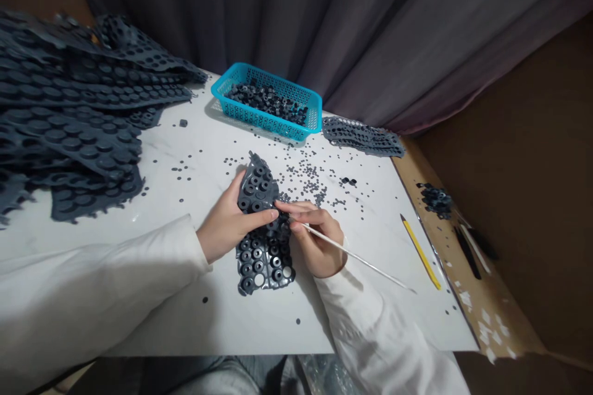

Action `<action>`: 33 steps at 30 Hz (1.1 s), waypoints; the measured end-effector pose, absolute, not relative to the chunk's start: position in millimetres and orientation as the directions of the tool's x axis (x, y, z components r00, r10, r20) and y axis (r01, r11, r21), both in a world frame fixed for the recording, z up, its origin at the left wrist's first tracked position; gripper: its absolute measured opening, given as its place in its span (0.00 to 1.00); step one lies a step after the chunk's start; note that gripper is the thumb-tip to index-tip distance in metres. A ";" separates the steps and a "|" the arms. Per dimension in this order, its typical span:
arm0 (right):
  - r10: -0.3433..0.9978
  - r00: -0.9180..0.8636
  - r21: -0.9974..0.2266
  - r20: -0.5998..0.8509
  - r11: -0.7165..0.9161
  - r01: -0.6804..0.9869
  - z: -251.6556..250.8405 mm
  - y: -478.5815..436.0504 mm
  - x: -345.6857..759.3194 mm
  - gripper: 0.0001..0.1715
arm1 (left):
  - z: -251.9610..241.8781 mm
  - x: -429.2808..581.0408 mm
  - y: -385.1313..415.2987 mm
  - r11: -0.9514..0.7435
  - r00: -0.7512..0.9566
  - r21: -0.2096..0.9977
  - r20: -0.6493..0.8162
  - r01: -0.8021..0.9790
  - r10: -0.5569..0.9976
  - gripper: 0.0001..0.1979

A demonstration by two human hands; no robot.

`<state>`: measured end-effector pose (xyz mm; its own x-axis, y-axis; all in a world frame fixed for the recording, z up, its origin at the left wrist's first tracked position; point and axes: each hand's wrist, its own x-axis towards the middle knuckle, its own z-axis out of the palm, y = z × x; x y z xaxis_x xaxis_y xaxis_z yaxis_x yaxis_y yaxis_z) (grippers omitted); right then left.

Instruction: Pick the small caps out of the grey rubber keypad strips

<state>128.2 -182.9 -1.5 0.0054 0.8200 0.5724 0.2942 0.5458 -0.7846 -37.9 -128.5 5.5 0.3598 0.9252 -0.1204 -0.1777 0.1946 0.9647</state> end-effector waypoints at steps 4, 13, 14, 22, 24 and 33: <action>0.800 -0.019 -0.763 0.599 0.578 0.290 -2.6 -182.3 128.8 0.02 | 4.3 -38.2 -128.4 0.196 0.368 0.963 -0.116 -0.187 0.922 0.37; 0.792 -0.004 -0.739 0.611 0.572 0.357 -2.1 -183.7 128.1 0.02 | 5.1 -37.7 -128.4 0.184 0.370 0.967 -0.107 -0.178 0.923 0.35; 0.792 0.005 -0.745 0.610 0.571 0.345 -2.6 -183.9 127.9 0.02 | 4.8 -37.7 -128.4 0.179 0.374 0.967 -0.101 -0.180 0.922 0.35; 0.829 0.035 -0.801 0.558 0.527 0.284 -1.6 -184.0 127.2 0.03 | 1.5 -38.3 -127.7 0.146 0.362 0.974 -0.076 -0.171 0.929 0.34; 0.821 0.019 -0.783 0.571 0.537 0.313 -1.1 -183.6 127.4 0.03 | 0.7 -38.4 -127.8 0.137 0.356 0.976 -0.070 -0.167 0.932 0.34; 0.770 -0.039 -0.715 0.637 0.609 0.343 1.6 -183.1 127.2 0.03 | 0.1 -38.3 -128.9 0.102 0.344 0.986 -0.050 -0.135 0.938 0.35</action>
